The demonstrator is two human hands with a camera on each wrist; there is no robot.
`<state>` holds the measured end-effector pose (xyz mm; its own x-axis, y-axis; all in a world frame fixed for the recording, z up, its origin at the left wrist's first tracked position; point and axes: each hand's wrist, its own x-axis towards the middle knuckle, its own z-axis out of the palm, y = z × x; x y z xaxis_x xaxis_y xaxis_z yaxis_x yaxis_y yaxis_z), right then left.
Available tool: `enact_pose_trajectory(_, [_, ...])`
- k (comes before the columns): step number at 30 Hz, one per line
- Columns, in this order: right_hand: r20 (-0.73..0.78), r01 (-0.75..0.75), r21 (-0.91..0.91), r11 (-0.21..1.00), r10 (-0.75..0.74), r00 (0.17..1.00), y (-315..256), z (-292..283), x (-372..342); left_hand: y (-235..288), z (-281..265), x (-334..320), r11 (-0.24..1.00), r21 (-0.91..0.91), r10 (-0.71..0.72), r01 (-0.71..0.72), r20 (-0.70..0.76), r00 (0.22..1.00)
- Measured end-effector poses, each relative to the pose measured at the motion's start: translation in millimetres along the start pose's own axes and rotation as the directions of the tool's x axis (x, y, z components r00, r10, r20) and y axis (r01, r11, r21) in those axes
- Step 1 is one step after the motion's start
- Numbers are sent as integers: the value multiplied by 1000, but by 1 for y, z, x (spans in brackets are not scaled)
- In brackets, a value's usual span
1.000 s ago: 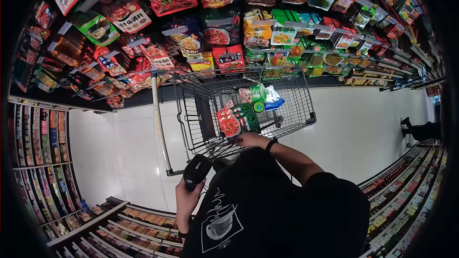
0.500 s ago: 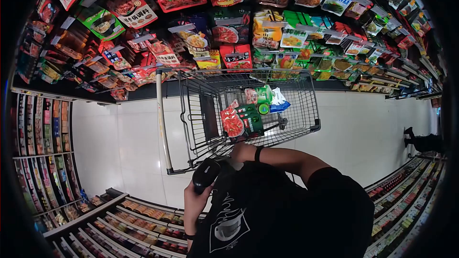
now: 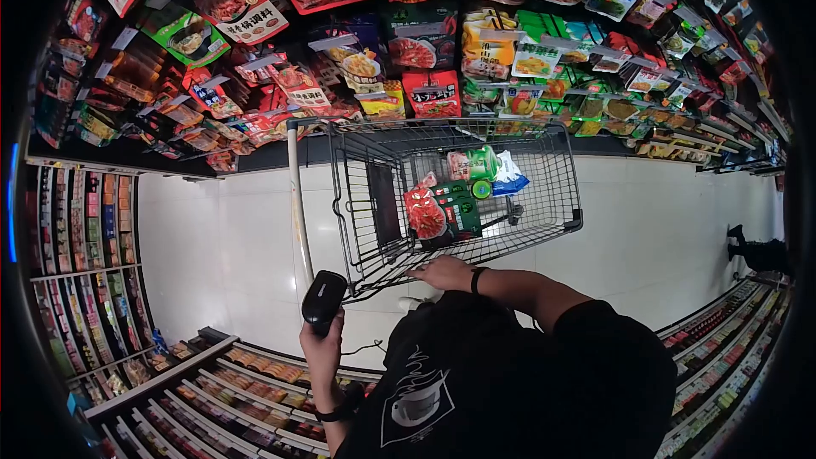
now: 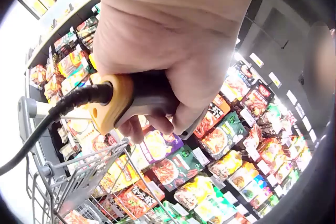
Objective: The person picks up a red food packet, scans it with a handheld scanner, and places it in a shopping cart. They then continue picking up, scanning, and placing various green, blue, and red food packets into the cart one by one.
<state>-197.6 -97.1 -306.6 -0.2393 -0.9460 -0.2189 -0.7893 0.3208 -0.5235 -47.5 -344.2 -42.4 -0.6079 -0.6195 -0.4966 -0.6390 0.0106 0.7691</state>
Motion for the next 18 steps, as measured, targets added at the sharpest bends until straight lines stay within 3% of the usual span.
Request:
enact_pose_trajectory(1, [-8, 7, 2, 1000, -7, 1000, 1, 7, 0, -2, -1, 1, 1000, 0, -16, 16, 37, 999])
enact_pose_trajectory(4, [2, 3, 2, 1000, -3, 1000, -9, 16, -4, -16, 8, 1, 988, 22, 149, -153, 118, 982])
enact_pose_trajectory(5, [13, 1, -9, 1000, -1, 1000, -13, 18, -5, -17, 4, -3, 993, 58, 92, -102, 162, 982])
enact_pose_trajectory(12, [7, -77, 59, 995, 76, 997, -45, 63, 3, -45, -32, -39, 980, 17, 192, -198, 170, 966])
enact_pose_trajectory(18, [-124, -40, 39, 998, 44, 991, -77, 94, 25, -98, -98, -76, 997, 19, 69, -71, 100, 993])
